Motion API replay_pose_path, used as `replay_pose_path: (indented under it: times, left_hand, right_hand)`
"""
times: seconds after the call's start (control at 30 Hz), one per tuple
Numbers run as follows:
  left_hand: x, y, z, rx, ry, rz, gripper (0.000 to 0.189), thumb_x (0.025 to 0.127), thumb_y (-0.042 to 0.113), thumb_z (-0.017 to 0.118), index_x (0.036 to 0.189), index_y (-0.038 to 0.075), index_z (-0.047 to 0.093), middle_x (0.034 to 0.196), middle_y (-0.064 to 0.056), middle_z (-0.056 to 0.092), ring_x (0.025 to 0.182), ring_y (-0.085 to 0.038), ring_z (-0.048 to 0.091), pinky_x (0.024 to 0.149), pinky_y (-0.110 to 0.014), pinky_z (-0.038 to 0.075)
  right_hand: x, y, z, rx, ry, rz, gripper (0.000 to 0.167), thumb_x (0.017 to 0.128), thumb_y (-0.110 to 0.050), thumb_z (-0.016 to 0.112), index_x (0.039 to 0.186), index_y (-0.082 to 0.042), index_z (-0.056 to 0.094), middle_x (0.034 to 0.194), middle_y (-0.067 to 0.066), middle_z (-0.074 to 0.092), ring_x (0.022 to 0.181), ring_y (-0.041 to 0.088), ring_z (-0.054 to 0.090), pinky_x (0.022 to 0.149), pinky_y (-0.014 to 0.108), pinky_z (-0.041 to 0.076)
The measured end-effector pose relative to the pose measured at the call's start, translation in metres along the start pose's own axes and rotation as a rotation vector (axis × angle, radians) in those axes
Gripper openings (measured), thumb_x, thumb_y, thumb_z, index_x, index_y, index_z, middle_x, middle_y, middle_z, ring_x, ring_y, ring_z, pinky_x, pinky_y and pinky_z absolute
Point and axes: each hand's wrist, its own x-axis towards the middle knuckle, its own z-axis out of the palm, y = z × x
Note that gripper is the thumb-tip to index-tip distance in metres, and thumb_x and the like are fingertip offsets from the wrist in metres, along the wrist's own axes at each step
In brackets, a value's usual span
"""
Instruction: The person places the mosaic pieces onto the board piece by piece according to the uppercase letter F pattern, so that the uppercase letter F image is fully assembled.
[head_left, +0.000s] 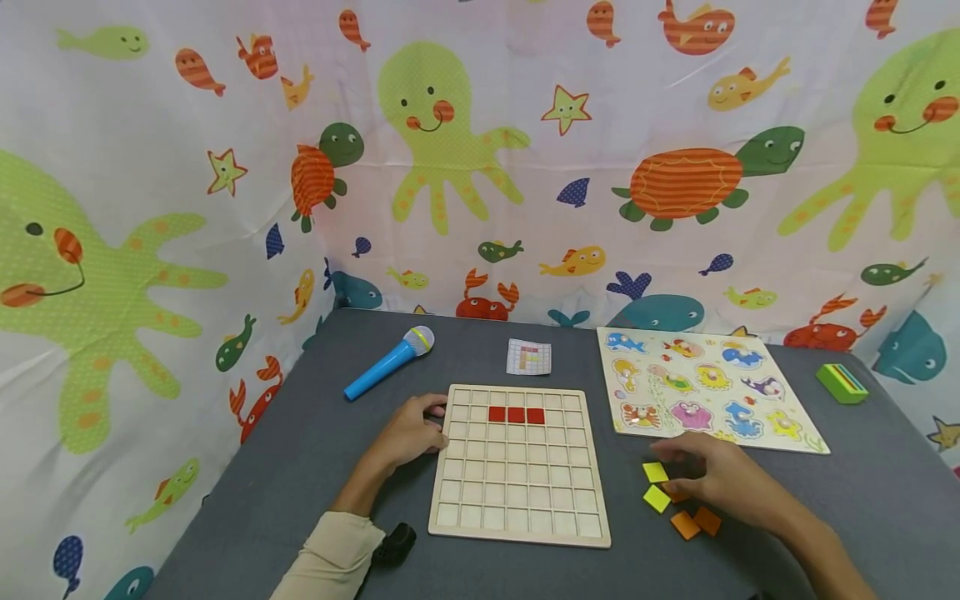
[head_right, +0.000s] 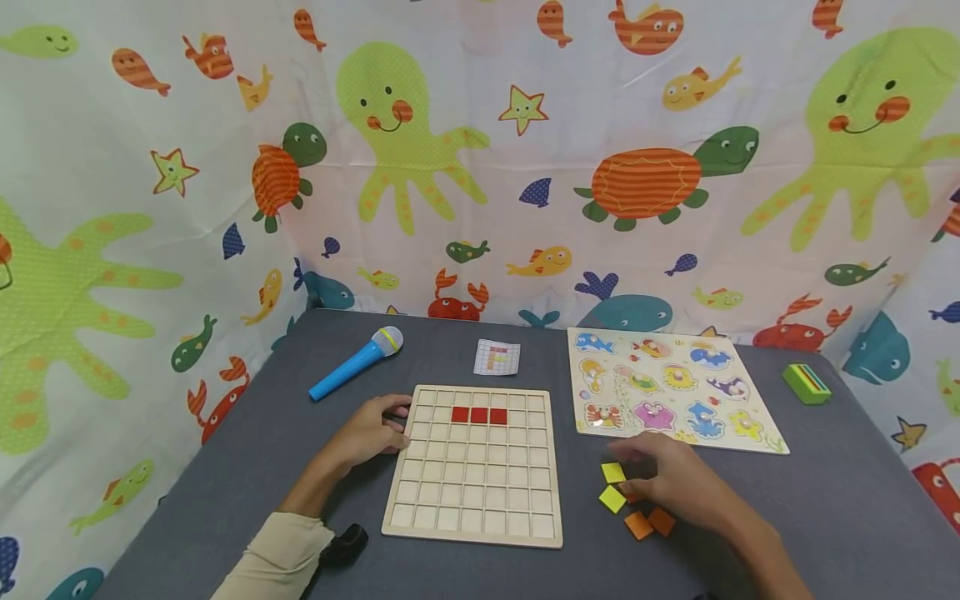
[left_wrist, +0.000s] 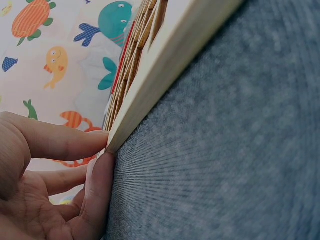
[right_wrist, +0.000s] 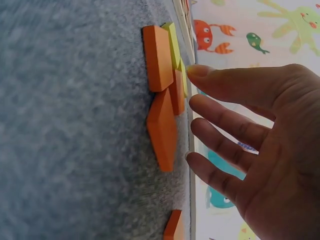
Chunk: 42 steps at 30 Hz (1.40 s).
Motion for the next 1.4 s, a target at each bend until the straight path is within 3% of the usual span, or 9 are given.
replay_pose_path:
  times: [0.27, 0.77, 1.17, 1.4]
  left_hand:
    - [-0.001, 0.000, -0.001, 0.001, -0.001, -0.008, 0.071, 0.076, -0.006, 0.072, 0.146, 0.002, 0.060, 0.123, -0.014, 0.059, 0.090, -0.020, 0.063, 0.068, -0.031, 0.055]
    - [-0.001, 0.003, -0.001, 0.001, -0.013, -0.012, 0.069, 0.079, -0.006, 0.072, 0.147, 0.002, 0.059, 0.124, -0.016, 0.058, 0.088, -0.021, 0.062, 0.069, -0.031, 0.055]
    - [-0.001, 0.002, -0.003, 0.006, -0.015, -0.035, 0.070, 0.079, -0.006, 0.072, 0.147, 0.002, 0.059, 0.124, -0.015, 0.058, 0.087, -0.020, 0.063, 0.071, -0.033, 0.057]
    - [-0.001, 0.001, -0.003, 0.003, -0.029, -0.024, 0.070, 0.080, -0.006, 0.072, 0.148, 0.002, 0.058, 0.125, -0.015, 0.058, 0.088, -0.021, 0.063, 0.071, -0.034, 0.058]
  right_hand:
    - [-0.005, 0.005, 0.001, -0.031, 0.003, -0.006, 0.050, 0.088, -0.031, 0.086, 0.133, -0.015, 0.071, 0.124, 0.000, 0.073, 0.112, 0.022, 0.066, 0.092, 0.035, 0.058]
    - [-0.007, 0.010, -0.001, 0.045, -0.063, 0.017, 0.055, 0.084, -0.016, 0.086, 0.135, -0.008, 0.069, 0.108, 0.002, 0.068, 0.096, 0.016, 0.061, 0.081, 0.026, 0.054]
    - [-0.003, 0.014, 0.000, 0.017, -0.011, -0.024, 0.047, 0.089, -0.022, 0.084, 0.133, -0.011, 0.071, 0.105, 0.001, 0.065, 0.092, 0.009, 0.059, 0.081, 0.025, 0.053]
    - [-0.004, 0.016, -0.002, 0.004, -0.012, -0.008, 0.049, 0.087, -0.022, 0.086, 0.133, -0.011, 0.071, 0.107, 0.002, 0.066, 0.093, 0.010, 0.060, 0.081, 0.025, 0.054]
